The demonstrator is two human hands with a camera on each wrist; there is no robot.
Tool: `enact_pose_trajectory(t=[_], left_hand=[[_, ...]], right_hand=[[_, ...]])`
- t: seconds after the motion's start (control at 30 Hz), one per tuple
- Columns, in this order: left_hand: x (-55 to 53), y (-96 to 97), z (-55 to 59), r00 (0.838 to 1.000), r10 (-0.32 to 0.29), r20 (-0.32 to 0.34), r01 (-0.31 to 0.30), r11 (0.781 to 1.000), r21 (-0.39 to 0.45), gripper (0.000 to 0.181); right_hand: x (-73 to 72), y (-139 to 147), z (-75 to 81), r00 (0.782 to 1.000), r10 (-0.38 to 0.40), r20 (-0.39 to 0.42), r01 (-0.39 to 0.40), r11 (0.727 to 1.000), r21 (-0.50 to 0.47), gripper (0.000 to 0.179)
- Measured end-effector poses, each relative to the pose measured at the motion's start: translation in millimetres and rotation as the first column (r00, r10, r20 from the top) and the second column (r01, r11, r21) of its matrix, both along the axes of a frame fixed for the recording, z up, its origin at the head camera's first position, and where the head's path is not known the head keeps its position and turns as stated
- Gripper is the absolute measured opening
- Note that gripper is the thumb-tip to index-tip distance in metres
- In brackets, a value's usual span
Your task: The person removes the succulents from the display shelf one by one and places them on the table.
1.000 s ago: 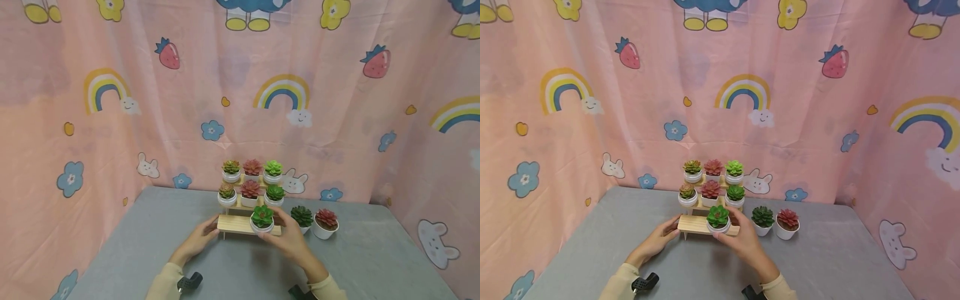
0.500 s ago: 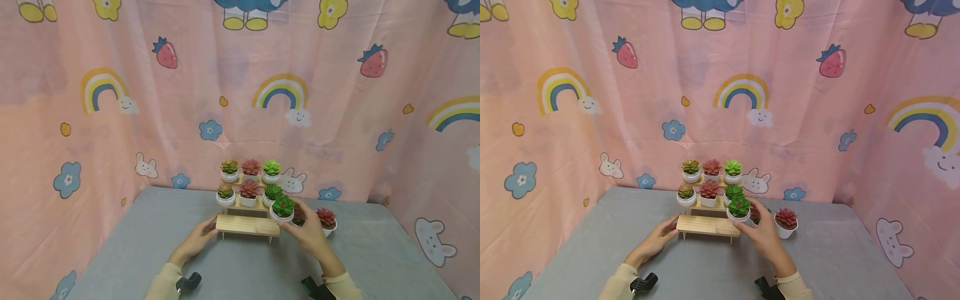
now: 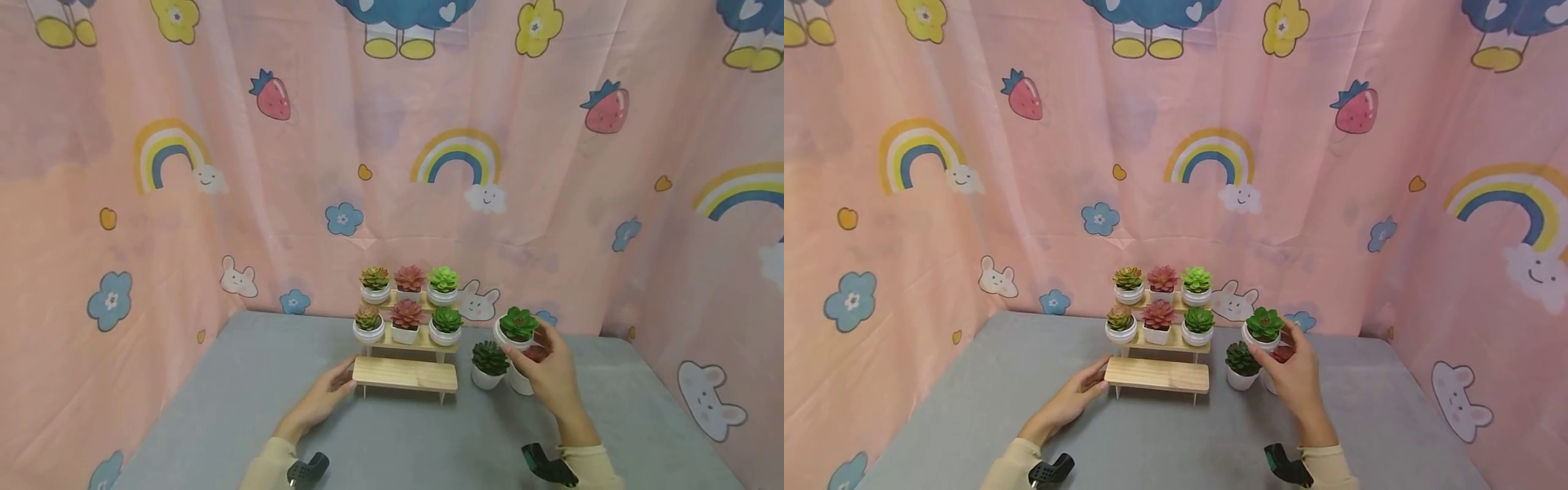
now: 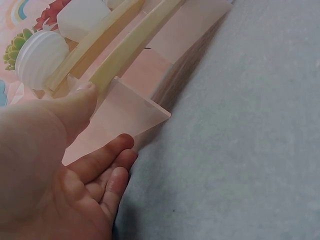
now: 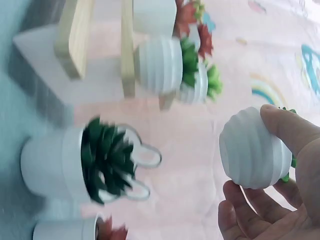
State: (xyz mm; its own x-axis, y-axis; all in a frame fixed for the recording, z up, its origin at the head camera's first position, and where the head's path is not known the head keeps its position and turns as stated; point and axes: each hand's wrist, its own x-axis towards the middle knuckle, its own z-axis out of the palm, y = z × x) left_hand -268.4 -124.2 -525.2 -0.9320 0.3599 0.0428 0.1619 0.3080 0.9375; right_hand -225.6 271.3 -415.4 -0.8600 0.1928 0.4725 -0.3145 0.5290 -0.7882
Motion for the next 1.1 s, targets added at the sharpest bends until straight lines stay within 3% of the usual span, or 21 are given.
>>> enact_pose_trajectory(t=[0.33,0.57,0.97,1.1], left_hand=[[0.3,1.9,0.6,1.000,-0.024,-0.021,0.024,1.000,0.019,0.062],[0.0,-0.1,0.5,0.999,-0.034,-0.019,0.034,0.999,0.020,0.064],[-0.1,0.0,1.9,0.999,-0.036,-0.014,0.036,0.999,0.019,0.064],[-0.4,-0.2,1.3,1.000,-0.024,-0.002,0.024,1.000,0.008,0.064]], right_hand=[[-8.2,35.7,-8.9,0.986,-0.143,0.084,0.142,0.990,0.021,0.071],[-10.3,50.4,-20.0,0.962,-0.228,0.148,0.228,0.974,0.017,0.071],[-16.7,72.7,-36.7,0.915,-0.310,0.257,0.324,0.946,-0.014,0.069],[-19.1,77.5,-43.4,0.912,-0.307,0.271,0.329,0.944,-0.035,0.073]])
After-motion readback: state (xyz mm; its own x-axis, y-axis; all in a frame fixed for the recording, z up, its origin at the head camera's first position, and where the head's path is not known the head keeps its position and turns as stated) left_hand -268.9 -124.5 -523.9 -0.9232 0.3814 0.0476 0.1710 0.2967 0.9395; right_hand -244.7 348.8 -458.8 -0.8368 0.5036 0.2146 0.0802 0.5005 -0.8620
